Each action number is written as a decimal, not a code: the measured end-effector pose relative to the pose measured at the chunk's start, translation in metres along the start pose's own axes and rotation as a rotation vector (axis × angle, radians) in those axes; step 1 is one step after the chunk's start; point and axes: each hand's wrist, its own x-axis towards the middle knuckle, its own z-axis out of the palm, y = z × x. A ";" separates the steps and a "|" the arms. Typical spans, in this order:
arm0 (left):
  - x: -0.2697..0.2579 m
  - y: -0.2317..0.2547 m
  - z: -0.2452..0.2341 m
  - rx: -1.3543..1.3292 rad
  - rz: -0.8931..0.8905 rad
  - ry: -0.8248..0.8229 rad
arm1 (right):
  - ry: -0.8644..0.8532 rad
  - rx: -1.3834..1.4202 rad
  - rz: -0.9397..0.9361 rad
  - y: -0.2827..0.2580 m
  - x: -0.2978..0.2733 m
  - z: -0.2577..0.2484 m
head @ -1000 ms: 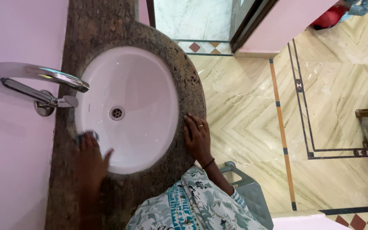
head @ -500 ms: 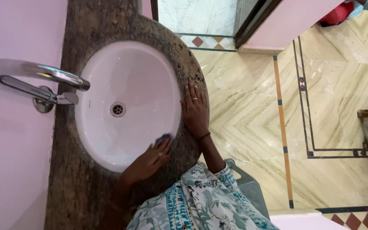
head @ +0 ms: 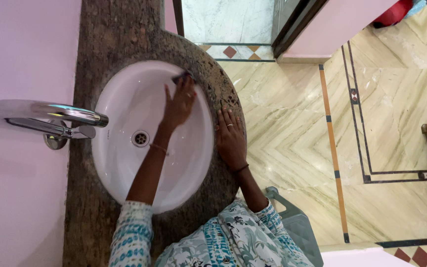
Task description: The person scrubs the interior of a white bathroom sink using a small dark sponge. They repeatedly wipe the basin and the drain area in circular and back-and-forth motions. The person occasionally rinses the sponge under the running faucet.
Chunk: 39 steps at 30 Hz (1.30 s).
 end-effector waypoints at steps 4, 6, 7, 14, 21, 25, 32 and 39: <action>0.021 -0.034 -0.013 0.155 -0.169 0.046 | 0.018 0.058 0.000 -0.001 -0.001 -0.004; 0.014 -0.059 -0.026 0.147 -0.179 0.194 | 0.032 0.077 0.000 -0.001 -0.001 -0.006; 0.010 -0.068 -0.030 0.142 -0.184 0.268 | 0.038 0.086 -0.001 -0.002 0.000 -0.006; -0.126 -0.118 -0.074 0.027 -0.304 0.418 | 0.097 0.122 -0.023 -0.001 -0.001 -0.007; -0.294 -0.040 -0.100 0.330 -0.421 0.160 | 0.085 0.099 -0.016 0.006 -0.001 0.003; -0.330 0.025 -0.100 0.230 -0.704 -0.116 | 0.096 0.079 -0.017 0.009 0.001 0.006; -0.314 0.084 -0.075 -0.331 -0.468 -0.342 | 0.109 0.099 -0.039 0.006 -0.004 -0.001; -0.253 0.055 -0.037 -0.275 -0.036 -0.545 | 0.103 0.272 -0.236 -0.001 -0.018 -0.008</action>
